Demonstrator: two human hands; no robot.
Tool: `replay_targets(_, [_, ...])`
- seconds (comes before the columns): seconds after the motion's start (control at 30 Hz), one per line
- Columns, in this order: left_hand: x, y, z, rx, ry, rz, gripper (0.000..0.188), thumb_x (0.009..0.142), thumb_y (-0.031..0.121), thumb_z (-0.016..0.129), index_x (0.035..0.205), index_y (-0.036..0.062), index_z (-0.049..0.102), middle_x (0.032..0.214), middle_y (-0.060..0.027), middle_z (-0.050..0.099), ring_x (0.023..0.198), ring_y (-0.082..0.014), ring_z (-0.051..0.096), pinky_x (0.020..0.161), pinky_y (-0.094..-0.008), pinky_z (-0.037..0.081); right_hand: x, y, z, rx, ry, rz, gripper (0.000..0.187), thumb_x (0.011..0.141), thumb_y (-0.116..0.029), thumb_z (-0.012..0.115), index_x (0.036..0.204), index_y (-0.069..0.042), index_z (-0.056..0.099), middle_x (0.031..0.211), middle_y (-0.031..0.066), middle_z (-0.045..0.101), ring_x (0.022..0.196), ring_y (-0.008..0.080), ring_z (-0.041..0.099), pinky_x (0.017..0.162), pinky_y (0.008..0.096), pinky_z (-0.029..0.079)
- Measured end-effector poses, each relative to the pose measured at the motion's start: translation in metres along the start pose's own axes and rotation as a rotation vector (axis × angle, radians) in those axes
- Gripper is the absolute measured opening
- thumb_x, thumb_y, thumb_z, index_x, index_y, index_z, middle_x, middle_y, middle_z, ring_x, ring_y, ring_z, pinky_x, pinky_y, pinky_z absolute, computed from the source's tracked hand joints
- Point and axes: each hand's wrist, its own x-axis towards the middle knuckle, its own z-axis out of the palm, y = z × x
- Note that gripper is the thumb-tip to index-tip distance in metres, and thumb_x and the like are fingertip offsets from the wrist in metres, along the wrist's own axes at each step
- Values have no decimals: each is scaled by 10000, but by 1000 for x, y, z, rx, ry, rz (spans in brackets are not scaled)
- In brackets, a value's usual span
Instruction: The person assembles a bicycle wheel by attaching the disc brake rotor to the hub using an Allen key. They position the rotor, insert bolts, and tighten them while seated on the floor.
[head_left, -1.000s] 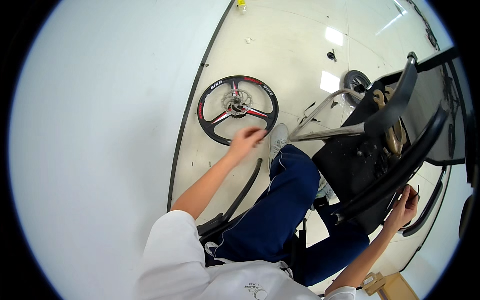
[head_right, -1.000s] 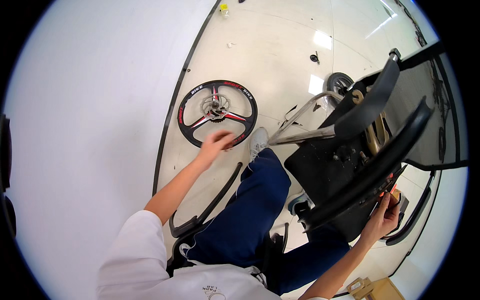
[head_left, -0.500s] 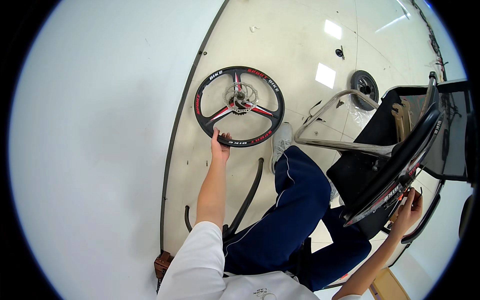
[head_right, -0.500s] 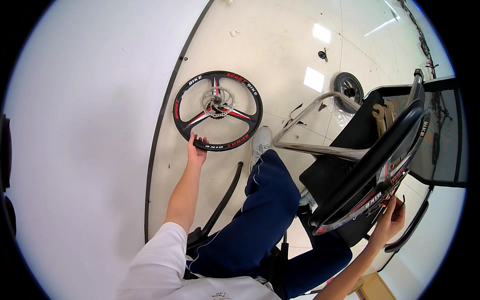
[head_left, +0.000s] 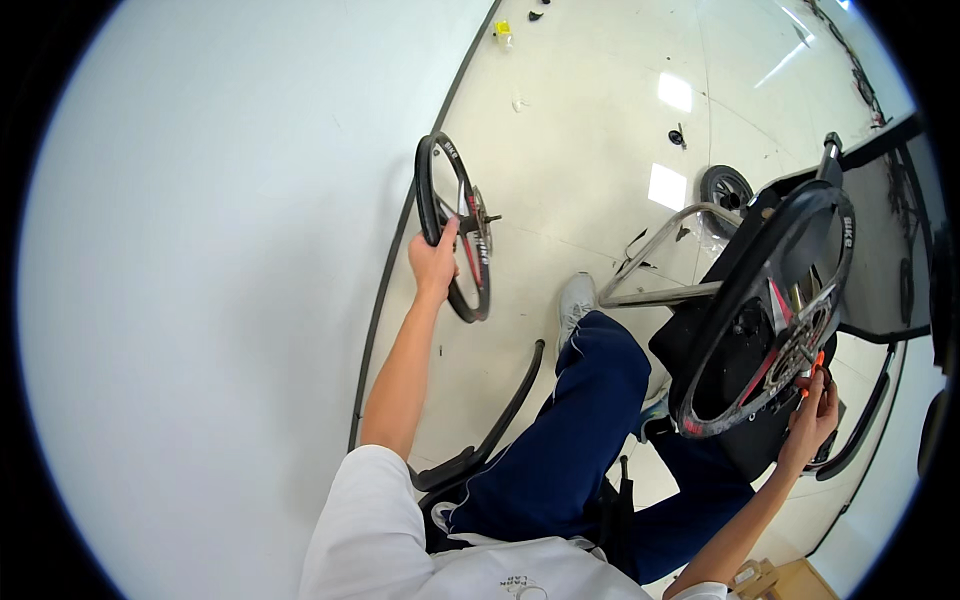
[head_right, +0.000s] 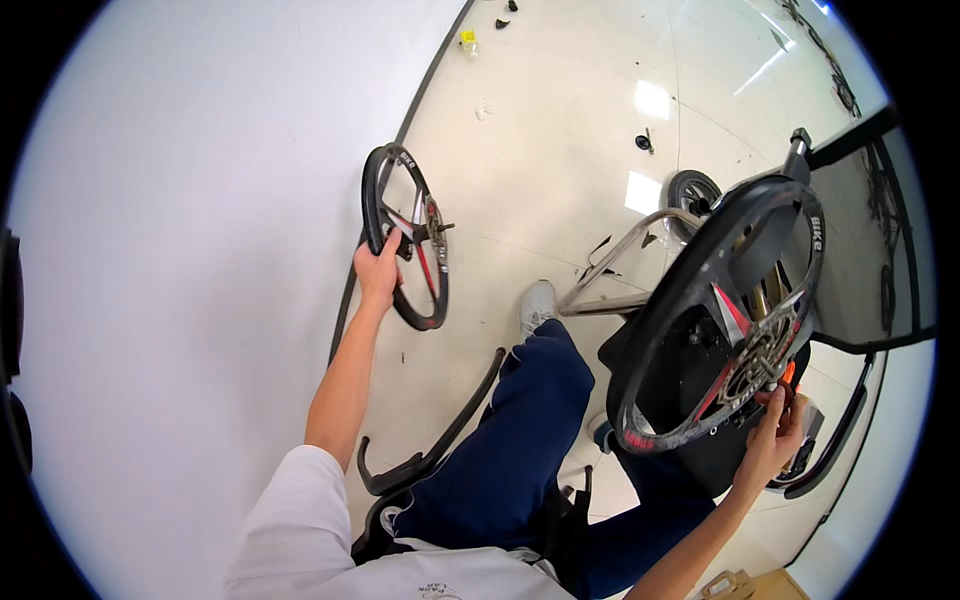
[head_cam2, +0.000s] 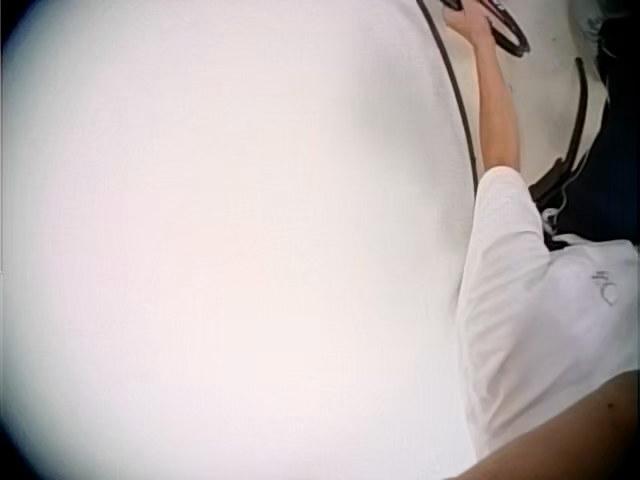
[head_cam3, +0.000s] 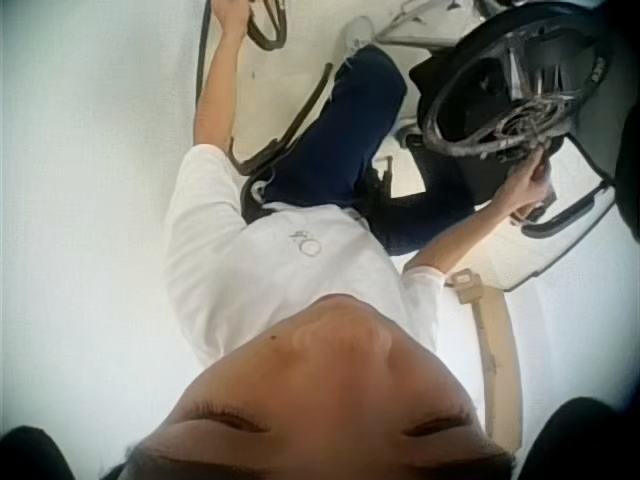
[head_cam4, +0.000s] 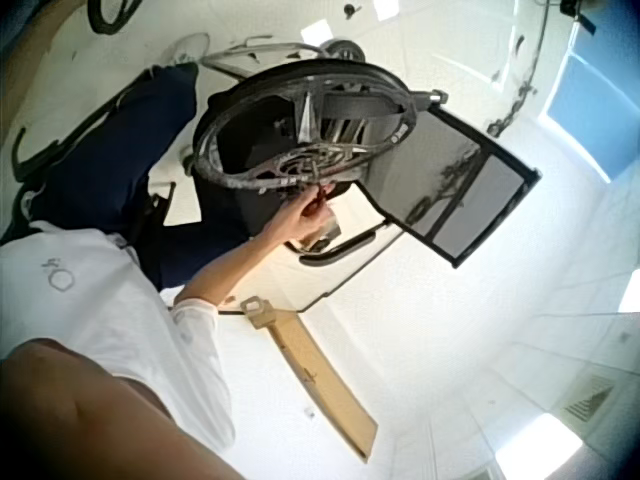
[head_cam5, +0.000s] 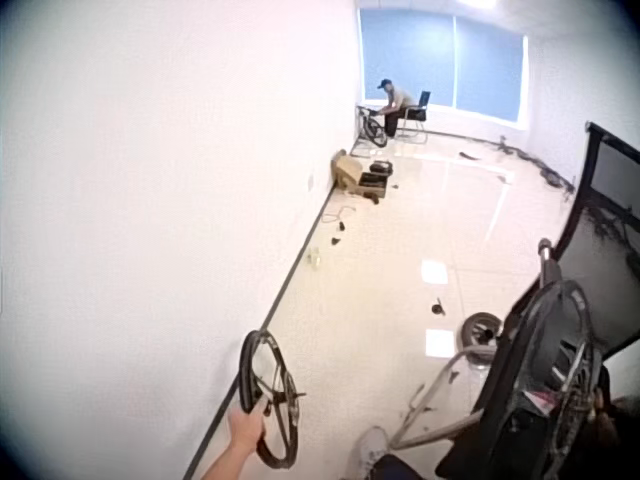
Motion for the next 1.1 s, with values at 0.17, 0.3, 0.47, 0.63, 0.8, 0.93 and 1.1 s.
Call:
replay_targets(0.17, [-47, 82, -47, -127, -11, 59, 308, 934, 286, 711, 809, 46, 564, 492, 14, 440, 356, -96, 401, 349, -278, 308, -33, -21, -5, 158, -26, -51, 204, 997, -199, 630, 1107, -30, 666, 798, 6, 667, 493, -29, 345, 406, 177, 186])
replay_targets(0.3, [-113, 152, -82, -207, -41, 200, 272, 959, 244, 676, 810, 51, 555, 473, 9, 445, 340, -91, 393, 346, -266, 281, -92, -97, 51, 325, -306, -162, 155, 960, -134, 655, 1036, -2, 685, 792, 22, 675, 564, 21, 509, 439, 191, 302])
replay_targets(0.47, [-201, 194, -65, -250, 30, 302, 258, 957, 190, 673, 814, 29, 532, 494, 20, 399, 346, -83, 348, 348, -260, 269, -141, -173, 186, 453, -745, -175, 286, 906, -217, 707, 928, 67, 686, 764, 61, 699, 700, 85, 650, 603, 222, 459])
replay_targets(0.63, [-252, 188, -78, -364, -33, 364, 218, 957, 144, 669, 845, -19, 576, 502, -6, 481, 355, -70, 402, 368, -236, 276, -142, -180, 238, 492, -881, 72, 308, 927, -287, 691, 934, 21, 699, 769, 38, 704, 659, 58, 554, 582, 239, 389])
replay_targets(0.8, [-274, 157, -92, -305, -52, 390, 182, 933, 104, 696, 850, -25, 597, 574, -7, 532, 414, -56, 460, 395, -218, 325, -154, -172, 241, 513, -949, 141, 262, 928, -256, 703, 928, 5, 689, 764, 18, 698, 600, 45, 467, 540, 245, 353])
replay_targets(0.93, [-280, 135, -99, -285, -61, 364, 182, 905, 84, 728, 816, -12, 601, 625, 2, 552, 460, -48, 478, 433, -213, 349, -159, -159, 242, 441, -1013, 236, 223, 923, -227, 711, 921, -5, 686, 774, 16, 702, 605, 33, 470, 506, 231, 339])
replay_targets(1.1, [-275, 123, -107, -218, -75, 379, 201, 891, 58, 735, 782, 3, 576, 625, 16, 524, 518, -45, 453, 489, -220, 347, -164, -146, 254, 436, -1034, 172, 197, 919, -158, 713, 1006, 11, 664, 860, 21, 685, 520, 5, 343, 425, 206, 225])
